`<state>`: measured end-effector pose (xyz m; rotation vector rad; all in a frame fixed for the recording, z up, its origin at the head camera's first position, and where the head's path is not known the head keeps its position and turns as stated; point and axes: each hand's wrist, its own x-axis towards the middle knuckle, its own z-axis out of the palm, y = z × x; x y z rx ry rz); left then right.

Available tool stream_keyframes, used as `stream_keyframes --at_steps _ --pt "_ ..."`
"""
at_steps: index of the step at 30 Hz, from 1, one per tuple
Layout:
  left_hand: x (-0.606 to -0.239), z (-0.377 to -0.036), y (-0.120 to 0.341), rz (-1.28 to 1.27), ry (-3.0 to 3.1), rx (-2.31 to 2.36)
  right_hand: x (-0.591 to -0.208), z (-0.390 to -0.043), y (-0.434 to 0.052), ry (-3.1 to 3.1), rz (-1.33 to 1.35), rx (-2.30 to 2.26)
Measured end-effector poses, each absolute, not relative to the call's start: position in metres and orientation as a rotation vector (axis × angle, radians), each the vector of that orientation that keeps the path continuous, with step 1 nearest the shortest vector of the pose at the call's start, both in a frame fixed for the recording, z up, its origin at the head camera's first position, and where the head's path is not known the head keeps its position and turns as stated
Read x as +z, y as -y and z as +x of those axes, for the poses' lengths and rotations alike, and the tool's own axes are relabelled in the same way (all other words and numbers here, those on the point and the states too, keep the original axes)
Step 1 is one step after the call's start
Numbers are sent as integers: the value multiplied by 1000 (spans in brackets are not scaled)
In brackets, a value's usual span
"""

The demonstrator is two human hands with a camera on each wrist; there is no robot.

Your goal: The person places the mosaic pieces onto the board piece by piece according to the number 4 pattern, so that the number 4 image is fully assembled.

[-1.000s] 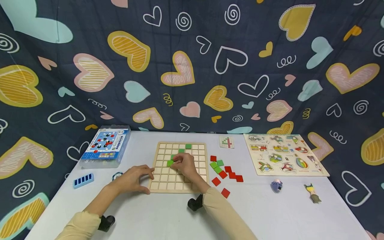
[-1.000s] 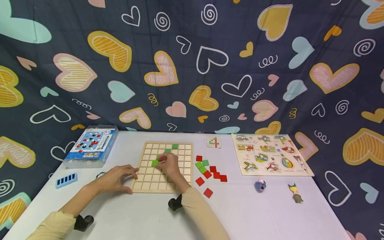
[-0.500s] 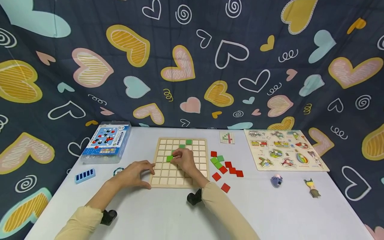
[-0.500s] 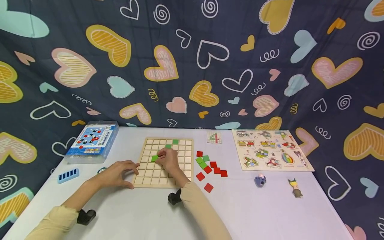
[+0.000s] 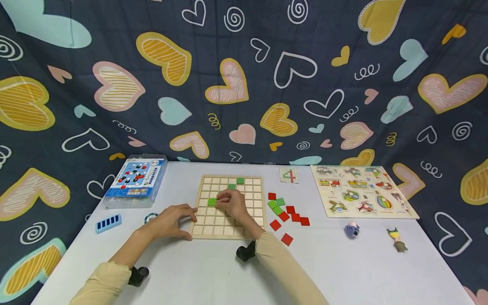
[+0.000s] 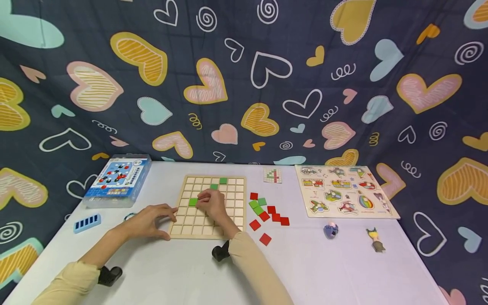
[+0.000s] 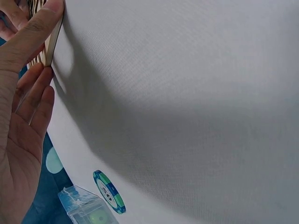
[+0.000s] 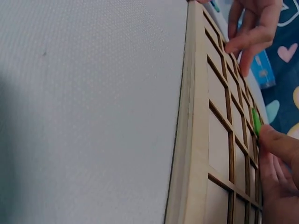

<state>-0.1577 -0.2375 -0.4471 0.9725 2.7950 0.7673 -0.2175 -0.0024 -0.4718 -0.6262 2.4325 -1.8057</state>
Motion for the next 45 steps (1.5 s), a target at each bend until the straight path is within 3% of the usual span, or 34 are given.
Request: stream_keyframes --at_steps 11,31,45 --pt "-444 -160 238 969 -2805 755 -455 -221 -24 -2302 -642 -1813" --pt "-448 -154 242 989 -2813 759 -453 -237 -192 -2391 -352 -1702" --pt "-450 -155 238 983 -2818 751 -457 -249 -200 -2485 -389 -1403"
